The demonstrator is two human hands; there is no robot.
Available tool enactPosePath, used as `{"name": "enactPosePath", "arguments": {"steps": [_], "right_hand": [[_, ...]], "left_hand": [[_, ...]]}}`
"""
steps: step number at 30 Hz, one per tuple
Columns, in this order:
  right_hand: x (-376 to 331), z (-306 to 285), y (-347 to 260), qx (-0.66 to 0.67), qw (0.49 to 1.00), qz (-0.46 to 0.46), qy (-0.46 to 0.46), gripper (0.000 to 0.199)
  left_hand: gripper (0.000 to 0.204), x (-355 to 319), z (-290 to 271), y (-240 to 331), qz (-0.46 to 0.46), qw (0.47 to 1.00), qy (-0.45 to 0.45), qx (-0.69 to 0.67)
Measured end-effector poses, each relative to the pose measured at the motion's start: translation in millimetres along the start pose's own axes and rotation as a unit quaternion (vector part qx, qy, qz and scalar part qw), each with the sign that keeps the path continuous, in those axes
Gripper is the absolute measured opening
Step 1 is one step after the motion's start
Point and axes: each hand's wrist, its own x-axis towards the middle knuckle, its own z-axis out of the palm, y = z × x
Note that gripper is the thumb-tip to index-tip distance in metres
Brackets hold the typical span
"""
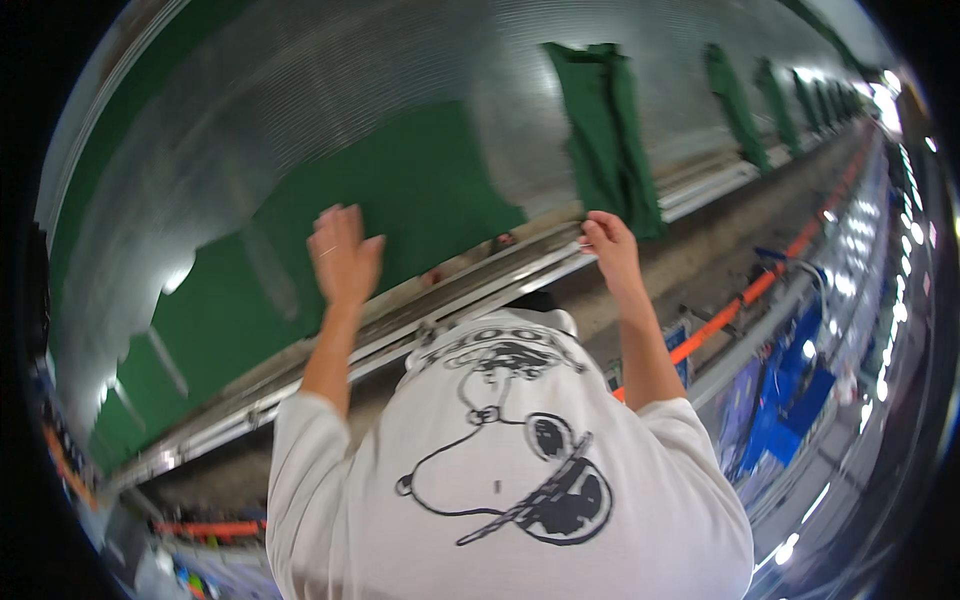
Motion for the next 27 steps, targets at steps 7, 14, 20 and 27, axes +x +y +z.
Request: {"name": "enactPosePath", "arguments": {"steps": [7, 14, 20, 27], "right_hand": [[47, -104, -2, -0.187, 0.97, -0.114, 0.105, 0.035], [99, -111, -27, -0.461, 0.805, -0.367, 0.066, 0.048], [172, -149, 7, -0.272, 0.928, -0.255, 0.006, 0.016], [211, -278, 8, 0.409, 0.906, 0.041, -0.102, 0.025]], "left_hand": [[0.069, -37, 57, -45, -0.164, 0.978, 0.103, 0.072], [0.078, -1, 74, 154, -0.03, 0.999, 0.028, 0.029], [0.043, 56, 57, 355, -0.104, 0.959, -0.081, -0.252], [0.032, 52, 77, 417, -0.302, 0.721, -0.116, -0.613]]}}
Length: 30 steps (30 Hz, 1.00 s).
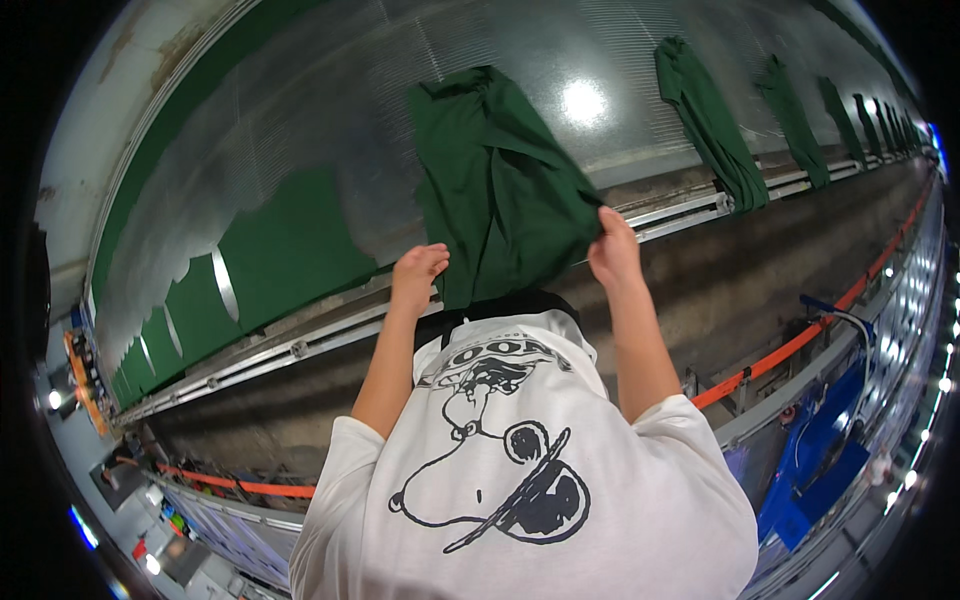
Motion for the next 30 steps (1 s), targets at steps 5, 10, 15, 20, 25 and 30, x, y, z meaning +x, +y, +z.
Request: {"name": "enactPosePath", "arguments": {"steps": [5, 10, 15, 20, 25, 30], "right_hand": [[-24, -7, -51, -0.09, 0.986, 0.136, 0.04, 0.035], [-11, -12, -57, -0.257, 0.96, 0.106, -0.018, 0.031], [2, -1, -97, -0.049, 0.995, 0.022, -0.083, 0.018], [-26, -11, -106, -0.111, 0.98, 0.156, -0.047, 0.029], [-13, -51, -87, -0.192, 0.957, 0.193, -0.098, 0.04], [-21, -15, -95, -0.24, 0.923, 0.296, -0.058, 0.041]], "left_hand": [[0.036, -40, -34, -23, -0.078, 0.976, 0.158, -0.127], [0.035, 16, 3, -1, -0.096, 0.955, 0.091, 0.264], [0.043, 2, 22, 14, 0.022, 0.976, -0.014, -0.214], [0.069, -101, -13, 23, -0.15, 0.84, -0.134, -0.505], [0.082, -59, 3, -10, -0.204, 0.83, -0.23, -0.464], [0.068, -55, 35, 3, -0.302, 0.882, -0.291, -0.215]]}}
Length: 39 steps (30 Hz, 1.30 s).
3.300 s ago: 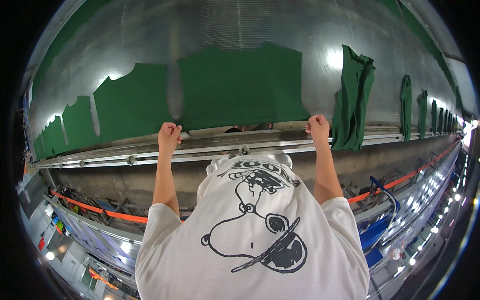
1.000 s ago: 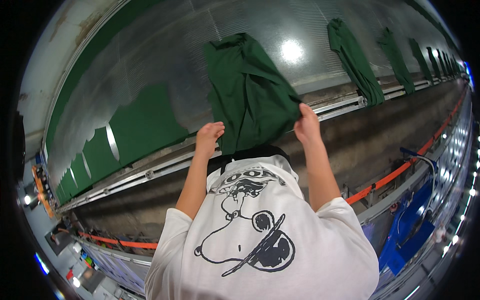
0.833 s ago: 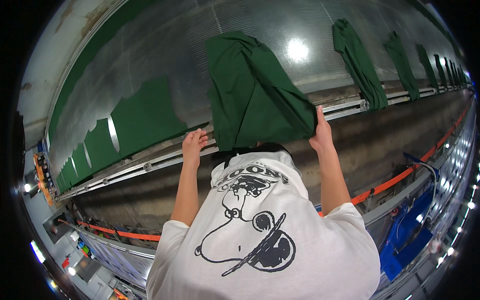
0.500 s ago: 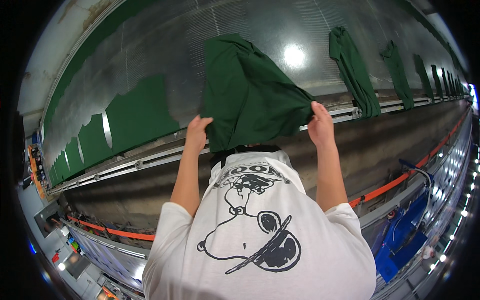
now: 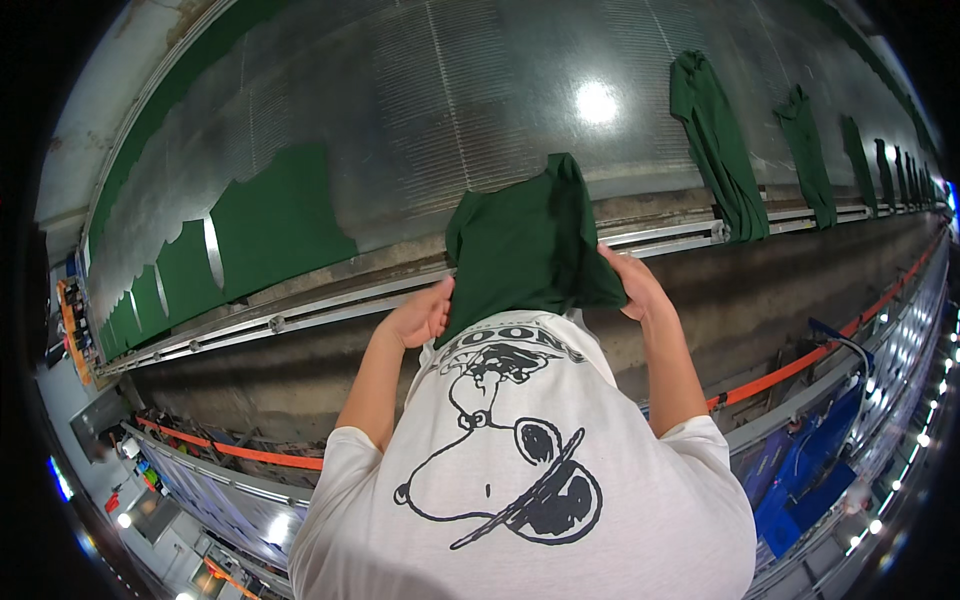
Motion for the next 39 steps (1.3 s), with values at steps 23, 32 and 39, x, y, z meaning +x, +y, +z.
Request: {"name": "enactPosePath", "arguments": {"steps": [23, 32, 39], "right_hand": [[-10, 3, 3, -0.489, 0.862, -0.111, 0.069, 0.031], [-15, 38, -55, -0.2, 0.971, -0.109, 0.071, 0.023], [-21, 55, -100, -0.092, 0.973, -0.201, 0.063, 0.017]], "left_hand": [[0.032, -96, 13, -9, 0.353, 0.892, 0.264, -0.097], [0.013, -99, 10, 51, 0.308, 0.897, 0.28, -0.15], [0.035, -112, -1, 103, 0.372, 0.853, 0.355, -0.086]]}}
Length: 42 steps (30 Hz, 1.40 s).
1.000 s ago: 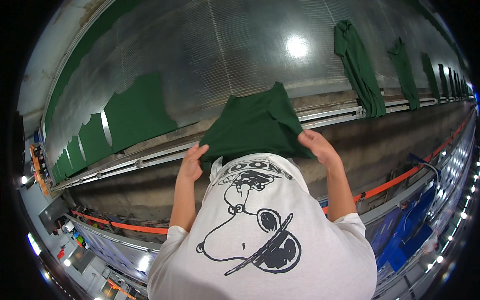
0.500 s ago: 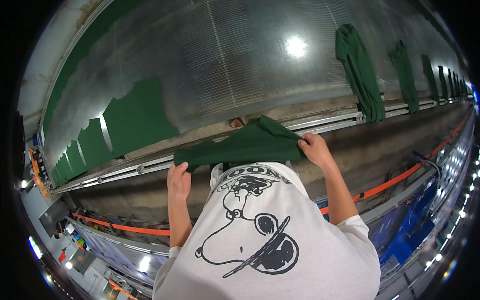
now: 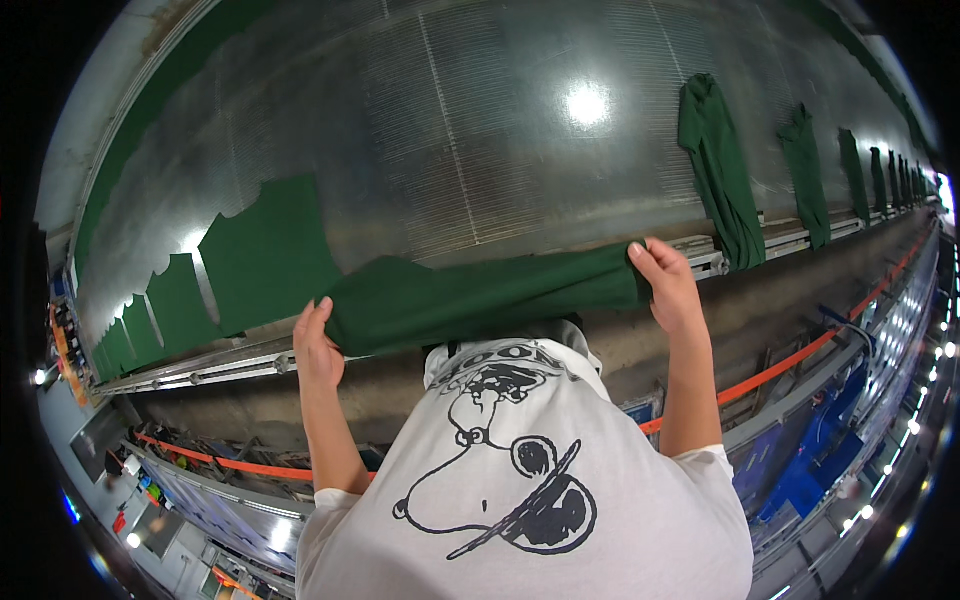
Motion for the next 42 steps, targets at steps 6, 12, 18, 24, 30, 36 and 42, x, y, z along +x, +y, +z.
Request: {"name": "enactPosePath", "arguments": {"steps": [6, 12, 18, 24, 30, 36, 42], "right_hand": [[71, 32, -43, 0.037, 0.99, -0.135, 0.019, 0.014], [99, 42, -58, 0.025, 0.98, -0.193, 0.044, 0.013], [181, 40, 9, -0.017, 0.992, -0.109, 0.058, 0.016], [211, 29, 47, -0.071, 0.991, -0.058, 0.096, 0.018], [202, 27, 41, -0.065, 0.993, -0.04, 0.091, 0.018], [197, 24, 45, -0.066, 0.993, -0.037, 0.09, 0.017], [195, 24, 53, -0.048, 0.994, -0.043, 0.088, 0.017]], "left_hand": [[0.028, 66, 24, 42, 0.176, 0.981, 0.077, 0.031], [0.016, 93, 65, 64, 0.262, 0.965, 0.026, -0.007], [0.028, 184, 43, -35, 0.207, 0.957, 0.126, 0.158], [0.033, 204, 48, -69, 0.127, 0.961, 0.149, 0.197], [0.034, 202, 40, -73, 0.133, 0.959, 0.149, 0.203], [0.034, 197, 36, -76, 0.132, 0.955, 0.157, 0.212], [0.032, 193, 31, -82, 0.128, 0.958, 0.164, 0.199]]}}
